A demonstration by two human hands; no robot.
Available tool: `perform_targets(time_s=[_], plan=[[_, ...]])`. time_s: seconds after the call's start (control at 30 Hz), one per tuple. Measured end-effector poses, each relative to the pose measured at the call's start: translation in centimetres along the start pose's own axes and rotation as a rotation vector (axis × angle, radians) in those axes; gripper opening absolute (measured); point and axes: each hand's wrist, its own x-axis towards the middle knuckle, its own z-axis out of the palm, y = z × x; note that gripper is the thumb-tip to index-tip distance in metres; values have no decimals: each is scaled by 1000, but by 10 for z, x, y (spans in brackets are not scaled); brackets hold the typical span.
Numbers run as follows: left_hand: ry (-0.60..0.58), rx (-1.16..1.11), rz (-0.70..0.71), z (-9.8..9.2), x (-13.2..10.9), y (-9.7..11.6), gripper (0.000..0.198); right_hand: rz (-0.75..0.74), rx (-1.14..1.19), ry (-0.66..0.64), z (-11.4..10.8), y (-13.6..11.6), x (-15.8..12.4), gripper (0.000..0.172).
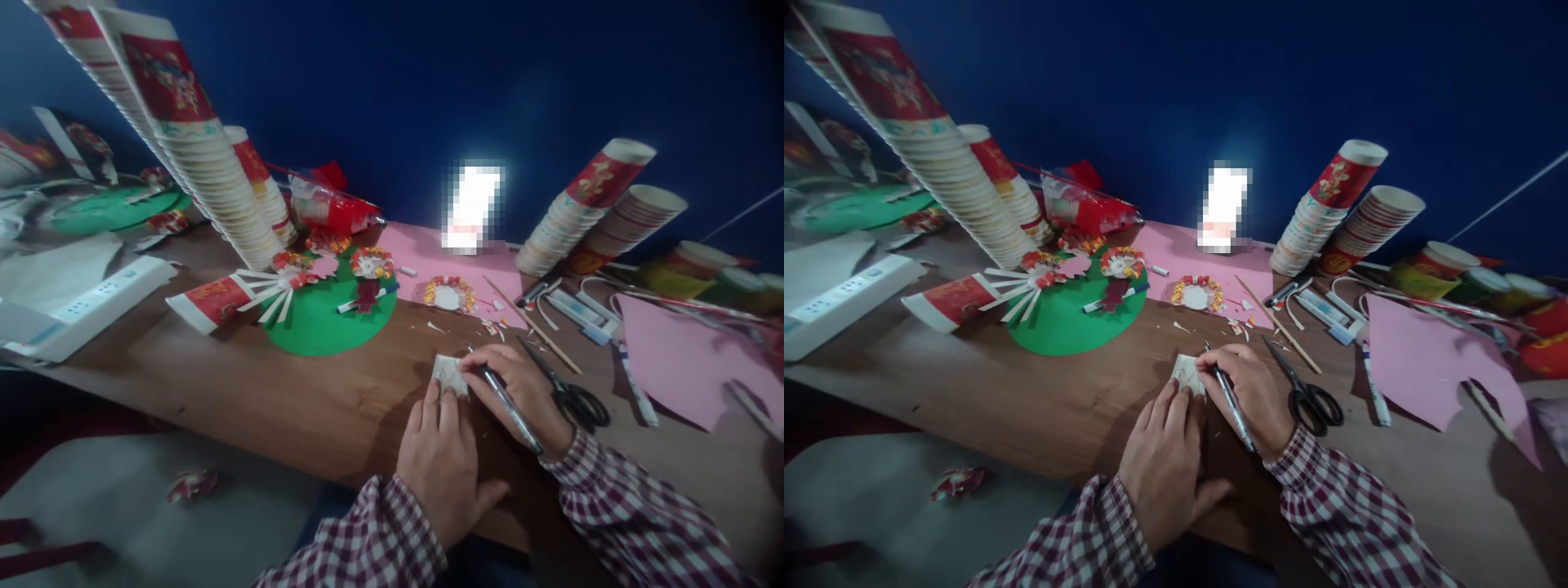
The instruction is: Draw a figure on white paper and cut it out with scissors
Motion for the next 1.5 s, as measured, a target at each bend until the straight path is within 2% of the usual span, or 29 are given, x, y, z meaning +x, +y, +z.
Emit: perform_targets(time_s=[0.2,0.57,0.8,0.97,1.03,1.1,1.17,1.23,1.37,1.5], plan=[[14,-3,5,-1,0,1,90,0,-52,-18,7,5,-14,16],[36,29,14,-6,-1,3,88,13,-37,16,8,2,-13,10],[61,-33,36,-13,-1,4,74,0,-12,21,6,1,-14,12],[71,-233,132,-31,2,-15,55,-19,-7,22,5,1,-15,13],[89,-285,138,-41,10,-30,39,-21,-5,35,7,2,-16,13],[57,-302,145,-50,24,-47,24,-14,-1,59,8,2,-18,11],[52,-282,98,-55,41,-62,22,-15,1,71,8,2,-19,10],[-19,-253,104,-57,61,-74,21,-28,2,56,8,2,-19,10],[-177,-275,293,-46,95,-84,18,-36,-18,28,7,3,-17,12],[-268,-262,426,-29,113,-87,20,-16,-43,22,9,6,-15,13]])
